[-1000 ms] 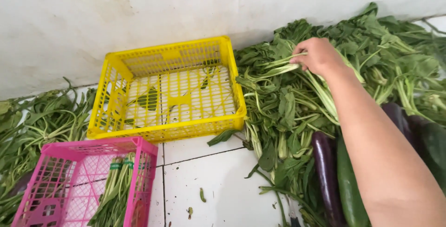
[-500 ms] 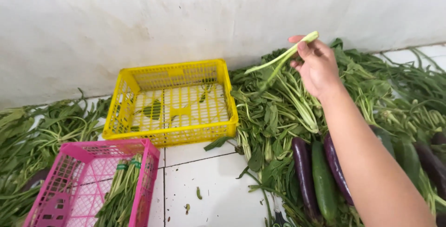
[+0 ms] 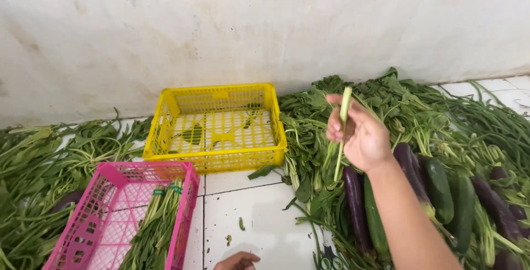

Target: Sorting through a pile of leafy greens to align stalks and secure them into bundles using green tape.

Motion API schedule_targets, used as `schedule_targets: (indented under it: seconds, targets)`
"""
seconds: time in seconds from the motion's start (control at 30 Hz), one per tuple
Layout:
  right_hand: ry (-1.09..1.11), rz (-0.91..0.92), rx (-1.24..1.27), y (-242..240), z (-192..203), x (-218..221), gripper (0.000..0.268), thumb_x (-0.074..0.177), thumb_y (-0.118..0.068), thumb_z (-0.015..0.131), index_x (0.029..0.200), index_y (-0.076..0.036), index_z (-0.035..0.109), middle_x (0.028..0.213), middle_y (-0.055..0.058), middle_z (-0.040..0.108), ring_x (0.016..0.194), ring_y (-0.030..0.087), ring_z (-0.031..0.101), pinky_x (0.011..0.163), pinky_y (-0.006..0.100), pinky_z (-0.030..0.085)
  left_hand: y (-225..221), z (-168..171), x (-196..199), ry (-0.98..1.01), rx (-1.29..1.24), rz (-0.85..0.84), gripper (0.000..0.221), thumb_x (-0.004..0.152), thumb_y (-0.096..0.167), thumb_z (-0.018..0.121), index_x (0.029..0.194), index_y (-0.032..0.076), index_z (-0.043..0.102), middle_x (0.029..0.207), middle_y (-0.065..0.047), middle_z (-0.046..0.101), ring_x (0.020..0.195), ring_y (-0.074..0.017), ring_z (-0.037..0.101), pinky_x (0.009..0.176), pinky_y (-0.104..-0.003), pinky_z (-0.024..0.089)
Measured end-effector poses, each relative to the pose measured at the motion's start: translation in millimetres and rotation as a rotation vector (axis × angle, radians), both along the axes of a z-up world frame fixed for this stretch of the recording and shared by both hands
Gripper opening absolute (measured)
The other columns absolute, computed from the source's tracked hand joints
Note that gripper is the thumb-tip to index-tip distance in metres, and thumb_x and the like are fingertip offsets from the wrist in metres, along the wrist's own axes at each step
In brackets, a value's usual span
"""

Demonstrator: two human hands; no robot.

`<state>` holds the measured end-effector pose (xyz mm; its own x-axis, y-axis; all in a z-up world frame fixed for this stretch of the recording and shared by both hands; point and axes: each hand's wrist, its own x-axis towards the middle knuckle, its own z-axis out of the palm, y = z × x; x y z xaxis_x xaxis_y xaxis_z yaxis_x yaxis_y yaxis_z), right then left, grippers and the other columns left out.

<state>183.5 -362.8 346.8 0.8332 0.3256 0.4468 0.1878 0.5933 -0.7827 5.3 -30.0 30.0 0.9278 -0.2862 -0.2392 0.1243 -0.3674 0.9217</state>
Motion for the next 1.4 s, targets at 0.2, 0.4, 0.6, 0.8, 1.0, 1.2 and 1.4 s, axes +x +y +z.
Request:
schedule_targets:
  seconds: [0.2,0.4,0.6,0.8,1.0,1.2,1.4]
  targets:
    - [0.245,-0.211,-0.059,11,-36,-65,0.016,0.099,-0.001,0.048,0.111,-0.002,0.058,0.097,0.012,0.062,0.087,0.022,0.059,0.072,0.037,0.052,23,24,31,0.033,-1.004,-0.163,0.076,0.095,0.05,0.062,0.146,-0.003,0.042,0.13,-0.025,0.067,0.116,-0.0373,0.068,0.098,-0.05,0.056]
    - [0.35,-0.546,-0.595,84,-2,-142,0.018,0.089,0.001,0.065,0.103,0.001,0.075,0.078,0.012,0.067,0.073,0.021,0.062,0.065,0.034,0.058,-2,168,12,-0.071,-1.374,-0.152,0.08,0.104,0.055,0.037,0.156,-0.004,0.025,0.153,-0.033,0.046,0.142,-0.0415,0.047,0.117,-0.052,0.034]
    - [0.043,-0.35,-0.704,176,-58,-175,0.015,0.081,-0.001,0.076,0.091,-0.007,0.066,0.077,0.005,0.071,0.066,0.013,0.065,0.062,0.026,0.056,-3,187,-3,-0.093,-1.4,-0.156,0.084,0.103,0.062,0.042,0.158,0.001,0.025,0.151,-0.029,0.049,0.143,-0.0399,0.045,0.12,-0.053,0.027]
    - [0.006,-0.438,-0.906,237,-122,-197,0.017,0.08,0.002,0.074,0.092,-0.007,0.068,0.084,0.0,0.071,0.066,0.011,0.063,0.06,0.024,0.051,-3,148,-10,0.044,-1.443,0.087,0.067,0.107,0.047,0.026,0.154,0.001,0.036,0.153,-0.029,0.047,0.138,-0.0454,0.05,0.111,-0.06,0.045]
    - [0.041,-0.356,-0.879,221,-100,-192,0.014,0.085,-0.002,0.07,0.095,-0.006,0.078,0.077,0.001,0.067,0.065,0.01,0.056,0.061,0.023,0.047,-5,162,-6,0.14,-1.426,0.14,0.071,0.103,0.05,0.025,0.15,0.001,0.042,0.143,-0.027,0.057,0.131,-0.0444,0.057,0.106,-0.057,0.05]
    - [0.136,-0.271,-0.686,186,-101,-169,0.015,0.087,0.002,0.065,0.096,-0.003,0.076,0.081,0.011,0.08,0.072,0.017,0.075,0.065,0.026,0.061,-4,163,-4,0.278,-1.233,0.218,0.074,0.101,0.053,0.024,0.153,0.004,0.046,0.121,-0.023,0.064,0.112,-0.0314,0.061,0.093,-0.053,0.05]
    - [0.18,-0.461,-0.847,117,-140,-104,0.018,0.09,-0.016,0.069,0.103,-0.007,0.077,0.086,0.007,0.081,0.071,0.015,0.073,0.057,0.025,0.054,-6,157,-1,0.368,-1.183,0.246,0.075,0.097,0.052,0.028,0.153,0.003,0.043,0.146,-0.032,0.057,0.124,-0.0424,0.059,0.09,-0.057,0.055]
